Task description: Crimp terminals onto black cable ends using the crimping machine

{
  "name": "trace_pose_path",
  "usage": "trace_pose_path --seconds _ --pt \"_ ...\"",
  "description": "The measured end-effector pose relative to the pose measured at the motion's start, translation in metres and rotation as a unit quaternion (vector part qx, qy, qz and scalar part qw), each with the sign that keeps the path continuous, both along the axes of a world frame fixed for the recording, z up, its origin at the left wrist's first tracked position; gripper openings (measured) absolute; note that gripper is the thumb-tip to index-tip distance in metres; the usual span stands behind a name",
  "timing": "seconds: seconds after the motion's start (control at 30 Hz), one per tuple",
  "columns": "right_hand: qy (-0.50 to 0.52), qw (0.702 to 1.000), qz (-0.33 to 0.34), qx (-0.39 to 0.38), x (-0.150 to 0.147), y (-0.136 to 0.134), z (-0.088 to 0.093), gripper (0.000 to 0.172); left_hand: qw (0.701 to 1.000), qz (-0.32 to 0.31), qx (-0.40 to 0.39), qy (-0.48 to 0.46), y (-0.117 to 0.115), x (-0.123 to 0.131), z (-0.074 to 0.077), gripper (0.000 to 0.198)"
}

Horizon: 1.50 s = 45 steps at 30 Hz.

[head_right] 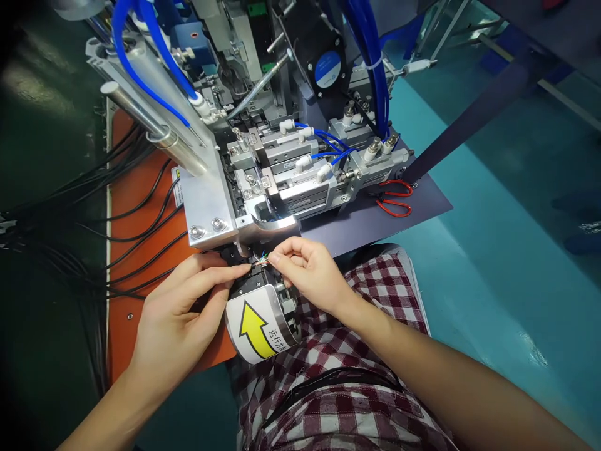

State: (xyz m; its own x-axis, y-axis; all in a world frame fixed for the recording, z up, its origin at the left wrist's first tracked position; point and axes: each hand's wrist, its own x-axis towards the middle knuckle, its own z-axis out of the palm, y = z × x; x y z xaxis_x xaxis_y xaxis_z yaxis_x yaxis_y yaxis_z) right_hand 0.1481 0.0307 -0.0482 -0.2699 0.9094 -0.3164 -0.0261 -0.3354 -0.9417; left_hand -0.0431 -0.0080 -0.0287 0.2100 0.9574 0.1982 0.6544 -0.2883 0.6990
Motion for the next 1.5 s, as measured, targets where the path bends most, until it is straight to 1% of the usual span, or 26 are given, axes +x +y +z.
trace_pose_path --seconds 0.3,0.53,0.63,0.8,0.97,1.13,1.27,1.5 --pt "0.024 0.999 -0.004 -0.043 -0.0017 -0.0021 0.0031 0.012 1.000 0.002 -0.006 0.000 0.0010 0.0012 0.0008 0.029" --pt "0.009 0.998 -0.006 -0.067 -0.0052 -0.0022 0.0070 0.012 1.000 0.002 -0.005 0.009 0.0004 0.0002 0.0015 0.028" --pt "-0.018 0.998 -0.010 -0.055 -0.0056 -0.0027 0.0082 0.009 1.000 0.002 -0.009 0.014 0.0007 0.0004 0.0019 0.027" --pt "-0.067 0.997 -0.023 0.000 -0.0073 -0.0039 0.0067 0.007 1.000 0.012 -0.018 0.021 0.0020 0.0019 0.0025 0.027" --pt "-0.048 0.998 -0.012 -0.030 -0.0044 -0.0049 0.0053 0.013 1.000 0.014 -0.021 0.018 0.0024 0.0021 0.0029 0.027" --pt "-0.080 0.996 -0.018 0.018 0.0007 -0.0040 0.0052 0.013 1.000 0.010 -0.014 0.011 0.0019 0.0016 0.0018 0.028" --pt "-0.095 0.994 -0.009 0.054 -0.0006 -0.0021 0.0043 0.010 1.000 0.011 -0.012 0.006 0.0015 0.0019 0.0010 0.028" --pt "-0.088 0.993 0.005 0.074 -0.0033 -0.0031 0.0035 0.011 1.000 0.007 -0.017 -0.006 0.0011 0.0014 0.0030 0.028"
